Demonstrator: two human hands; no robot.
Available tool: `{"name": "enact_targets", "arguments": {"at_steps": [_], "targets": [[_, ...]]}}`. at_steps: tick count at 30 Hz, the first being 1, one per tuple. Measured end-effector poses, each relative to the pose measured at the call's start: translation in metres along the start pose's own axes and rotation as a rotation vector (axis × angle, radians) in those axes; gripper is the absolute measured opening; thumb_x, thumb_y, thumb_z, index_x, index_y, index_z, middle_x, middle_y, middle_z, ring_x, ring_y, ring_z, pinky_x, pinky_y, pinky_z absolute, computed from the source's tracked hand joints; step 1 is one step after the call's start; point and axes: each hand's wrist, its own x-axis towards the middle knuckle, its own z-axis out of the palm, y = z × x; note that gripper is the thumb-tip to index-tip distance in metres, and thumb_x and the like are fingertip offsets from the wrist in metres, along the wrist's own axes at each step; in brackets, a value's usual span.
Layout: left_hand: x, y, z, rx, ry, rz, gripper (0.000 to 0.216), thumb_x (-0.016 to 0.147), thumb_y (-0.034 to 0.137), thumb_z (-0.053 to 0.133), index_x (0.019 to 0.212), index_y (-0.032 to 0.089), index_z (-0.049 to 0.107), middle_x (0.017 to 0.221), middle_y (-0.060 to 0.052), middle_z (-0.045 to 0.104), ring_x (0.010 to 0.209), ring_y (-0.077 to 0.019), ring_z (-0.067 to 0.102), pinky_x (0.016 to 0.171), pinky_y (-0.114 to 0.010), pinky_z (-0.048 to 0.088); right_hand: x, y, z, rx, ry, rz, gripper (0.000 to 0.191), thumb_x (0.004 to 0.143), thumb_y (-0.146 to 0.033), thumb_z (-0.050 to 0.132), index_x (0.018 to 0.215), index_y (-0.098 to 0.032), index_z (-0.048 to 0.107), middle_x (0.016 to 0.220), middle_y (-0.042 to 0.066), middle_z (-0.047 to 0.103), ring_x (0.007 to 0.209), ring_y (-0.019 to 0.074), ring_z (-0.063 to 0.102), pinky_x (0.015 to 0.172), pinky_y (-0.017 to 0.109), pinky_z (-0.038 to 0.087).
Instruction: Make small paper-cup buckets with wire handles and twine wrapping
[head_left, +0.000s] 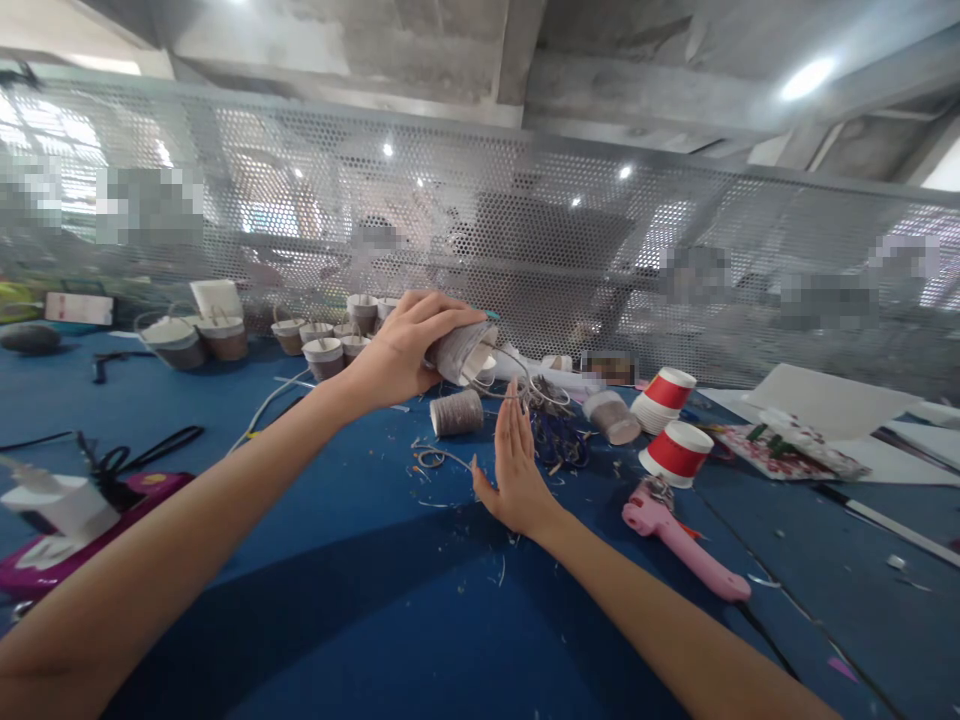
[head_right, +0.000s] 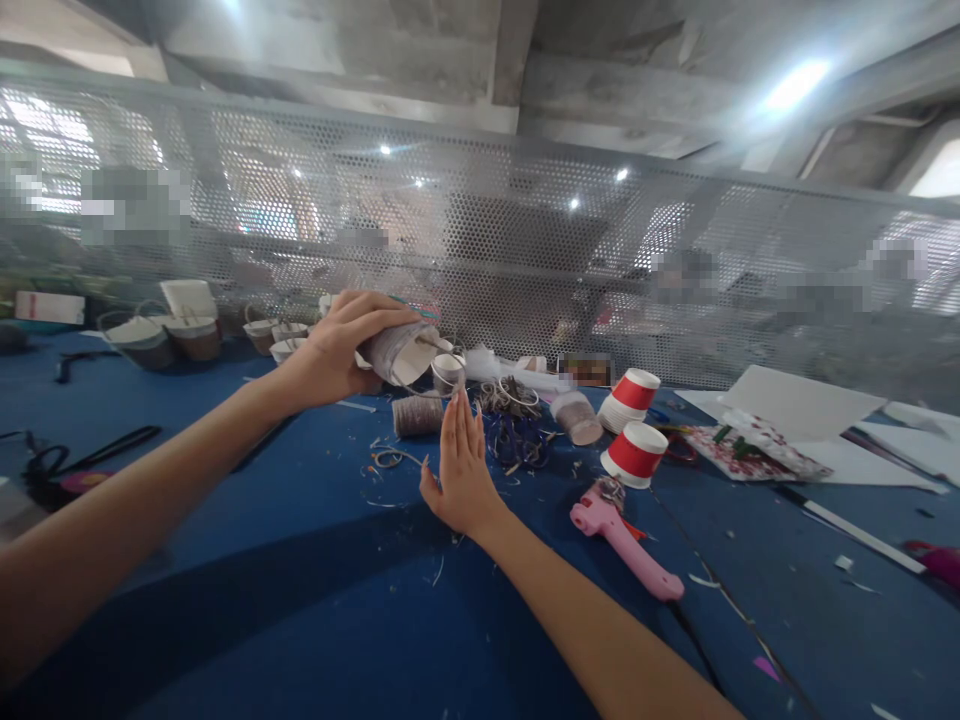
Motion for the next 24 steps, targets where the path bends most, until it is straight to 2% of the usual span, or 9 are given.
{"name": "enact_targets", "arguments": {"at_steps": [2,4,7,9,11,16,19,24], "targets": [[-0.003,-0.005,-0.001,-0.042,-0.097,-0.079,0.061,0.069,0.026,0.069,0.127,0.022,0.050,0.121,-0.010,0.057,0.111,-0.0289,0.051,0.095,-0.044,0.039,0.001,0.000,-0.002,0.043,0.003,0.015,0.092,0.085,-0.019,0.046,0.146,-0.013,-0.022,0.155,0.012,-0.019,0.143,0.0341,-0.006,0.113,0.059,0.018],[-0.006,-0.011,-0.001,-0.131,-0.282,-0.158,0.068,0.064,0.034,0.073,0.127,0.024,0.050,0.118,-0.008,0.060,0.106,-0.0289,0.056,0.089,-0.041,0.043,0.002,0.001,-0.003,0.133,0.018,0.058,0.083,0.088,-0.025,0.045,0.149,-0.011,-0.010,0.157,0.017,-0.003,0.144,0.0319,0.002,0.113,0.056,0.022],[-0.010,-0.020,-0.001,-0.305,-0.546,-0.180,0.069,0.060,0.035,0.075,0.125,0.028,0.053,0.113,-0.004,0.063,0.099,-0.0261,0.061,0.082,-0.035,0.046,0.001,0.005,-0.005,0.337,0.097,0.175,0.052,0.093,-0.033,0.041,0.140,-0.014,0.028,0.140,0.018,0.039,0.131,0.0265,0.037,0.106,0.048,0.036],[-0.010,-0.022,0.000,-0.387,-0.629,-0.154,0.066,0.059,0.032,0.074,0.123,0.030,0.054,0.111,-0.003,0.064,0.097,-0.0245,0.062,0.079,-0.033,0.047,0.000,0.008,-0.007,0.426,0.171,0.214,0.034,0.094,-0.035,0.038,0.122,-0.017,0.044,0.117,0.014,0.055,0.111,0.0233,0.053,0.096,0.043,0.044],[-0.009,-0.020,0.002,-0.428,-0.669,-0.137,0.065,0.060,0.030,0.073,0.122,0.030,0.055,0.112,-0.001,0.065,0.097,-0.0238,0.062,0.079,-0.033,0.047,0.000,0.008,-0.010,0.431,0.216,0.179,0.027,0.093,-0.036,0.039,0.109,-0.018,0.049,0.102,0.011,0.059,0.097,0.0222,0.057,0.087,0.040,0.047],[-0.009,-0.011,0.004,-0.435,-0.754,-0.166,0.064,0.058,0.027,0.074,0.120,0.030,0.056,0.110,0.001,0.066,0.095,-0.0234,0.063,0.078,-0.032,0.047,0.003,-0.002,-0.018,0.329,0.235,0.027,0.017,0.093,-0.031,0.040,0.089,-0.019,0.051,0.079,0.005,0.056,0.076,0.0197,0.054,0.071,0.035,0.046],[-0.010,-0.008,0.005,-0.442,-0.788,-0.164,0.062,0.060,0.027,0.073,0.119,0.030,0.056,0.108,0.002,0.067,0.094,-0.0226,0.063,0.078,-0.031,0.047,0.005,-0.006,-0.019,0.282,0.219,0.033,0.019,0.093,-0.026,0.040,0.078,-0.021,0.050,0.072,0.004,0.054,0.071,0.0192,0.053,0.066,0.032,0.044],[-0.011,-0.006,0.007,-0.464,-0.774,-0.119,0.062,0.060,0.024,0.073,0.120,0.028,0.056,0.107,0.002,0.067,0.091,-0.0218,0.063,0.077,-0.030,0.047,0.006,-0.007,-0.018,0.198,0.193,-0.019,0.027,0.094,-0.019,0.035,0.069,-0.023,0.046,0.065,0.003,0.052,0.068,0.0193,0.050,0.064,0.032,0.044]]}}
